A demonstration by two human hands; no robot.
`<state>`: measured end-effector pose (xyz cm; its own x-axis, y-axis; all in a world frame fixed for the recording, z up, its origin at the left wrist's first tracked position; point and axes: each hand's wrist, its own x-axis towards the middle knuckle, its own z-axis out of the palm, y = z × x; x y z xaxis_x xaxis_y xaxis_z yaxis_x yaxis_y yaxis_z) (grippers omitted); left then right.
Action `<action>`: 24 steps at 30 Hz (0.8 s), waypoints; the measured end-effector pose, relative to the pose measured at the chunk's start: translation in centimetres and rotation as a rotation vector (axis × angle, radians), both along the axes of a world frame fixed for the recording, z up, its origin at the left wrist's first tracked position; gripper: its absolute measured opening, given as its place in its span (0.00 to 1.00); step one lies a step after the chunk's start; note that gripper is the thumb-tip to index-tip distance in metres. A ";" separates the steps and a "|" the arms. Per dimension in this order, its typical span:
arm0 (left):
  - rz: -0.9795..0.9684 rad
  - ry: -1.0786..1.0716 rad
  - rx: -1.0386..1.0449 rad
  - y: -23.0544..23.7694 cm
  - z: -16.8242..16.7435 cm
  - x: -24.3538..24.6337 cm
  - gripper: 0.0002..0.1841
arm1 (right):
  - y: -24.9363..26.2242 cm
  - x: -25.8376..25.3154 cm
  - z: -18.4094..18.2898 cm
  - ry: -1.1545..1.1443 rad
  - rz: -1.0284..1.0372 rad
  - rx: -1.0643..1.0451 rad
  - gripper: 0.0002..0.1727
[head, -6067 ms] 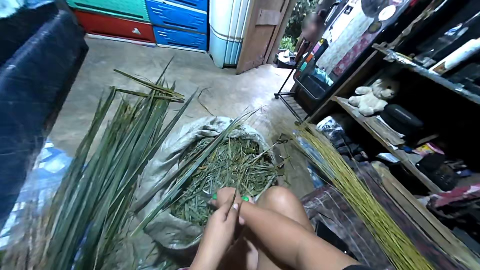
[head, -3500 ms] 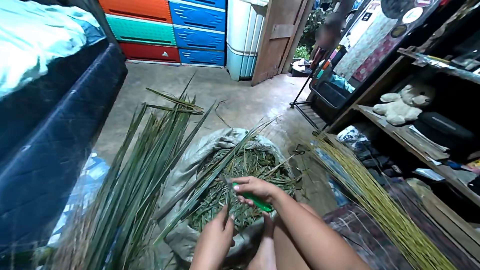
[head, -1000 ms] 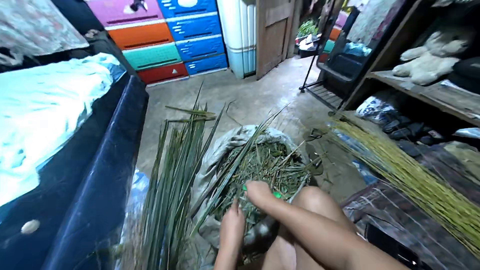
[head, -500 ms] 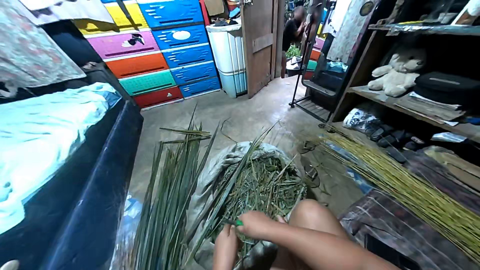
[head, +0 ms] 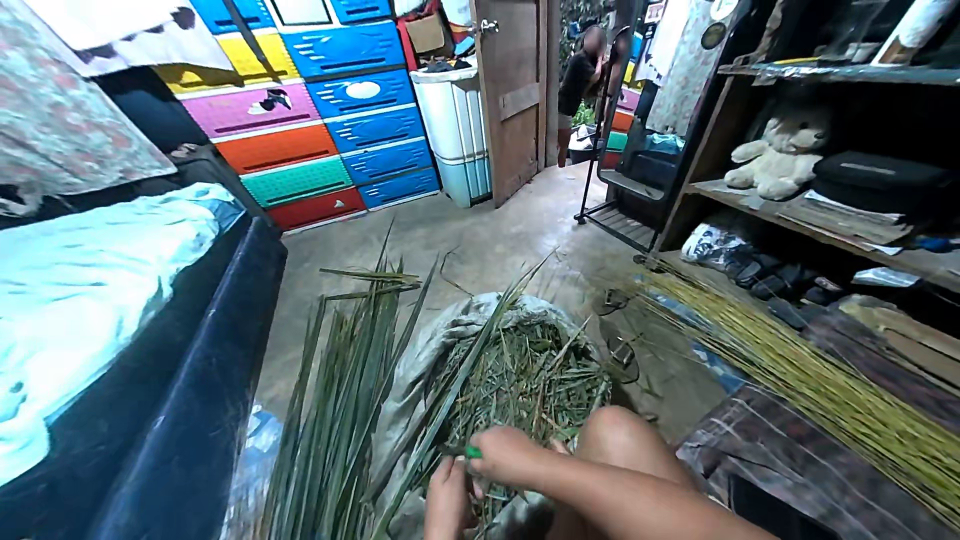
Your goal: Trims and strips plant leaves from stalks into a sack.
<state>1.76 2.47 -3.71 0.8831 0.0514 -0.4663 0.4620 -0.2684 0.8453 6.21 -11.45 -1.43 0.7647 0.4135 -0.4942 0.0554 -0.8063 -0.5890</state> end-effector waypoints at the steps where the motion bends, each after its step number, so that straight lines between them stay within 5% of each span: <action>1: 0.002 -0.011 -0.034 0.0 0.3 -0.1 0.20 | -0.1 0.4 -0.1 -0.013 -0.029 -0.027 0.20; 7: -0.038 -0.006 -0.058 -0.2 0.9 -0.3 0.23 | -2.6 4.0 -0.6 -0.007 -0.309 -0.132 0.22; 12: -0.007 0.001 -0.007 0.0 0.7 0.1 0.23 | -1.3 1.4 0.2 -0.005 -0.097 -0.062 0.21; 19: -0.008 0.032 0.096 0.2 1.3 0.3 0.23 | -2.2 2.9 -0.2 0.039 -0.283 -0.117 0.21; 24: -0.095 0.044 0.232 -0.2 1.3 0.5 0.24 | 0.0 1.0 1.3 0.059 -0.105 -0.022 0.20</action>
